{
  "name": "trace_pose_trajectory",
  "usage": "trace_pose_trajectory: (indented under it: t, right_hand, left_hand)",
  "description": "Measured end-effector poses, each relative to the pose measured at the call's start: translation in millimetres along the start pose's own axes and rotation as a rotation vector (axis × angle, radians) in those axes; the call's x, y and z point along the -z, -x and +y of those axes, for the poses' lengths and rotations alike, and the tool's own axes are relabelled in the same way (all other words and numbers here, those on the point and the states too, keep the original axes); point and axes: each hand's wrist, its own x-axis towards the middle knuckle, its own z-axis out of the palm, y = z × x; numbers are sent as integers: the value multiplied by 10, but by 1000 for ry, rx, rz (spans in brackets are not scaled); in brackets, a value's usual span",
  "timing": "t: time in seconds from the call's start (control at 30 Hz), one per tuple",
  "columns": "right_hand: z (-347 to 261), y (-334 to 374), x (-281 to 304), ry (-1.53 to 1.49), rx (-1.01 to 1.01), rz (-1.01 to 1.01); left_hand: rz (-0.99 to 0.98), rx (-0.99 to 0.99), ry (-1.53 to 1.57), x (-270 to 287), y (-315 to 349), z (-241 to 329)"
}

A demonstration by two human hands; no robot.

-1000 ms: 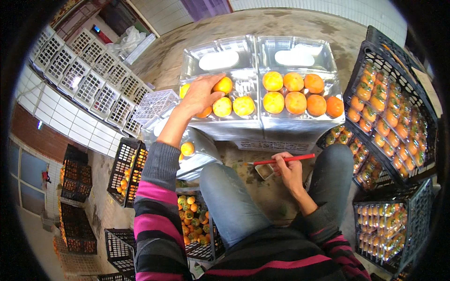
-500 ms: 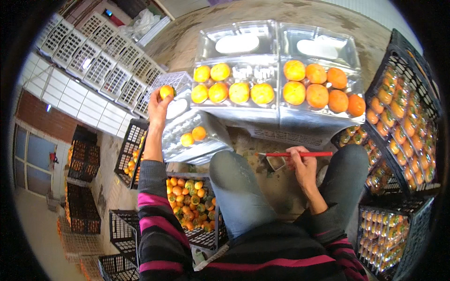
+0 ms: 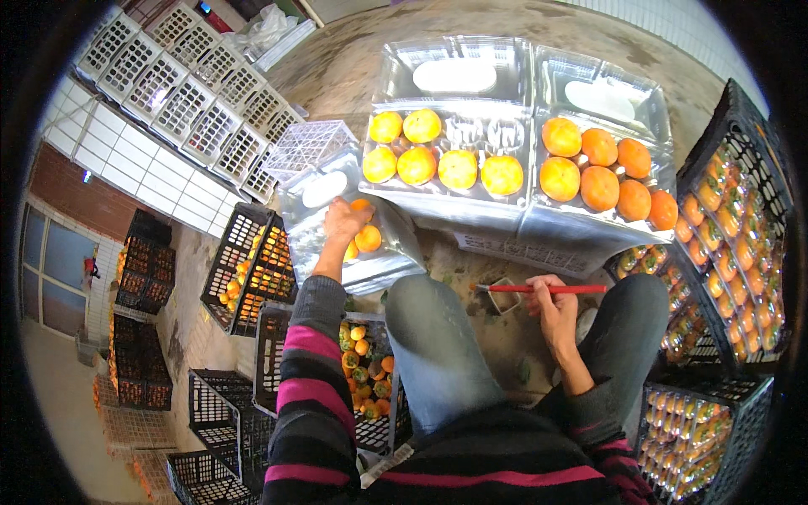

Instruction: The person sits on the floor and uses a small brush to apply a substance to the stem area of persimmons. They pick each fruit from a crate, paint the top, and place it into a clear plastic tray. After filling a tray, they seal it and stack it with other completed trays.

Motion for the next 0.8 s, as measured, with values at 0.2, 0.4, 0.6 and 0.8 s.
trace_pose_trajectory:
  t: [0.2,0.4,0.6,0.8]
  right_hand:
    - [9,-1,-24,-55,-19,-39]
    - [13,9,-19,-34,-10,-9]
    - [25,-3,-4,-42,-10,-27]
    - [-29,20,17,-10,34,-17]
  left_hand:
    - [32,25,-111,5,37,100]
    - [358,-257,337,218,95,-36]
    - [421,-756,593,606,538,403]
    - [333,-788,493,694,687,600]
